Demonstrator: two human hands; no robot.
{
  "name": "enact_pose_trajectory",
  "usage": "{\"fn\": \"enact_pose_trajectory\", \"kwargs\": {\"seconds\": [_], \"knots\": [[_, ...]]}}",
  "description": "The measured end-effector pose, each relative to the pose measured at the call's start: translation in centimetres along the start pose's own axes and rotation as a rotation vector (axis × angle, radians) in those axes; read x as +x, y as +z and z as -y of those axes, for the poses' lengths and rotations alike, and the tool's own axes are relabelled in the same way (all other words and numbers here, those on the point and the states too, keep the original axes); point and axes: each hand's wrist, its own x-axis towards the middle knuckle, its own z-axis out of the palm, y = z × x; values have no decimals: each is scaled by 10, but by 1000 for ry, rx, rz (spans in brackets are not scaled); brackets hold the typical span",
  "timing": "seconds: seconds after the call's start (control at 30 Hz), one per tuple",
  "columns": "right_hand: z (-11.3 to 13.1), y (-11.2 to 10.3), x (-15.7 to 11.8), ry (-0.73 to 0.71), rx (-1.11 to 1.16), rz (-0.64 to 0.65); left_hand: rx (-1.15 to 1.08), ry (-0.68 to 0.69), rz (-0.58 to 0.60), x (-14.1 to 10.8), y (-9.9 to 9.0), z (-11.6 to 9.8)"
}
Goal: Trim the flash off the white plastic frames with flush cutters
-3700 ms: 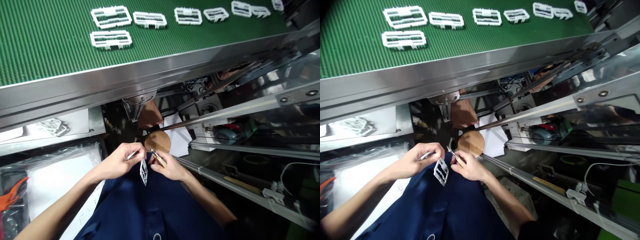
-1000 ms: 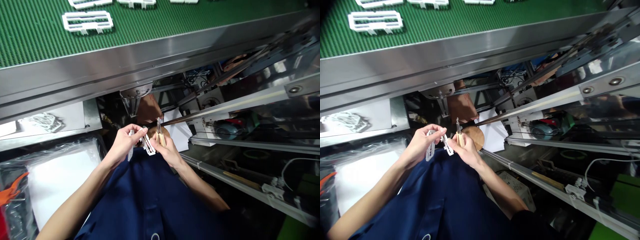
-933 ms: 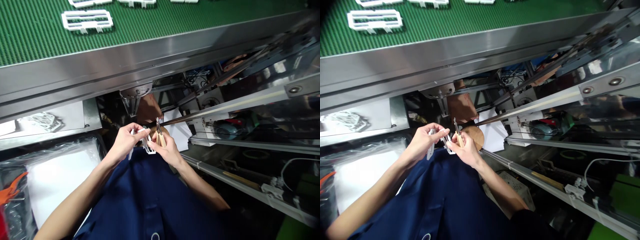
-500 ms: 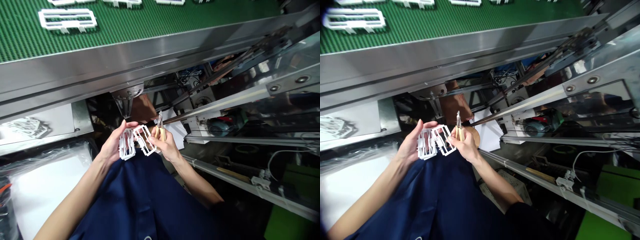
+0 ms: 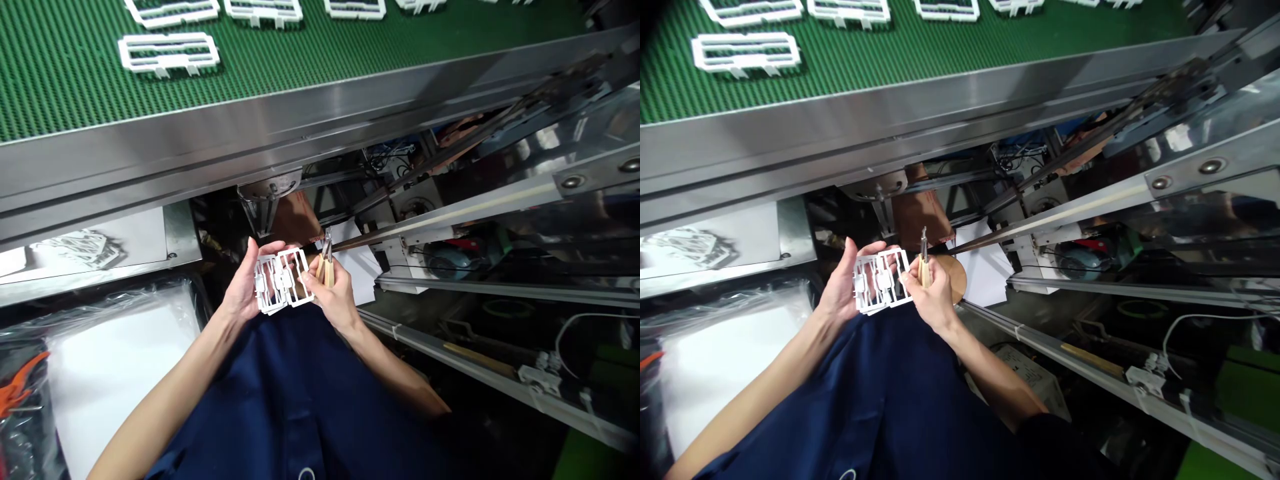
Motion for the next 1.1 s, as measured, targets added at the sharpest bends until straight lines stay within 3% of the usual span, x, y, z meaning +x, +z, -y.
{"fn": "enact_pose_trajectory", "kwargs": {"seconds": [0.3, 0.43, 0.6, 0.73, 0.83, 0.93, 1.1], "knots": [[3, -3, -5, -265, -521, -21, -5, -4, -8, -3, -2, 2], [5, 11, -10, -425, -778, 89, 35, 14, -70, -1, 0, 10], [6, 29, -15, -324, -779, 371, 14, -32, -121, -6, -9, 26], [17, 18, -5, -255, -736, 510, 19, -113, -132, -20, -27, 41], [48, 6, 13, -286, -671, 473, 128, -71, -57, -28, -34, 49], [104, 8, 34, -454, -634, 405, 263, 28, -98, -32, -33, 46], [205, 53, 88, -872, -749, 282, 328, 314, -220, -38, -39, 36]]}}
